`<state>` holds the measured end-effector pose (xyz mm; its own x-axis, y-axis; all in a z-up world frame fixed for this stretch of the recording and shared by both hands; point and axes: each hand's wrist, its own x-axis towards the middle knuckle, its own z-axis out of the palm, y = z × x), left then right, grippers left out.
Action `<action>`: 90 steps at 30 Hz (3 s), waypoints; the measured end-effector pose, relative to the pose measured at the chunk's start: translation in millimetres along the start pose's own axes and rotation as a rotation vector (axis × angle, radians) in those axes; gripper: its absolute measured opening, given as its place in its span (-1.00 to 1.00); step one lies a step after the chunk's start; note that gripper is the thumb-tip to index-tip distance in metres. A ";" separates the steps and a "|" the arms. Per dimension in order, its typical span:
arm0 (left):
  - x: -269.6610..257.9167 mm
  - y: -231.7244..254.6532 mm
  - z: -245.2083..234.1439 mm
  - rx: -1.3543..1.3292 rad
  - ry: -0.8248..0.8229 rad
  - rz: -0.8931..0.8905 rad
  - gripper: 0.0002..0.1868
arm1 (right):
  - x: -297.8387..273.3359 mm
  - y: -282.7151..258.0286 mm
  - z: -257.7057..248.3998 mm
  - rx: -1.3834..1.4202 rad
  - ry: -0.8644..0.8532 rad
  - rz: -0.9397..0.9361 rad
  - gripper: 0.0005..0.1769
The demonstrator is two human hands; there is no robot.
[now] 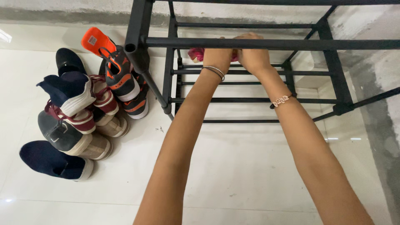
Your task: The person wipes the metal bars of a black shoe rack using a pink cloth. They clean the horizontal bars and vertical supports systematically, moving from one side to the other.
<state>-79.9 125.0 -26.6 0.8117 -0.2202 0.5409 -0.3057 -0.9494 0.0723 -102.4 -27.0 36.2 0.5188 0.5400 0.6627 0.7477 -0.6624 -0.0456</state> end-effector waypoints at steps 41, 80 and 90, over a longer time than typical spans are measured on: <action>78.6 181.1 25.5 -0.238 -0.220 0.103 -0.83 | -113.1 142.1 -78.1 -0.422 -0.188 0.253 -0.72; 73.3 180.2 9.3 -0.090 -0.068 0.311 -0.86 | -126.5 144.5 -115.3 -0.308 -0.038 0.244 -0.74; 0.3 160.2 -72.1 -0.134 -0.163 0.460 -0.84 | -114.1 51.9 -167.2 -0.131 -0.422 0.307 -0.68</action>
<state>-164.5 -11.0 45.5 0.6416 -0.6517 0.4046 -0.7029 -0.7106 -0.0299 -192.1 -209.8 83.2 0.8473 0.4550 0.2740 0.4912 -0.8675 -0.0784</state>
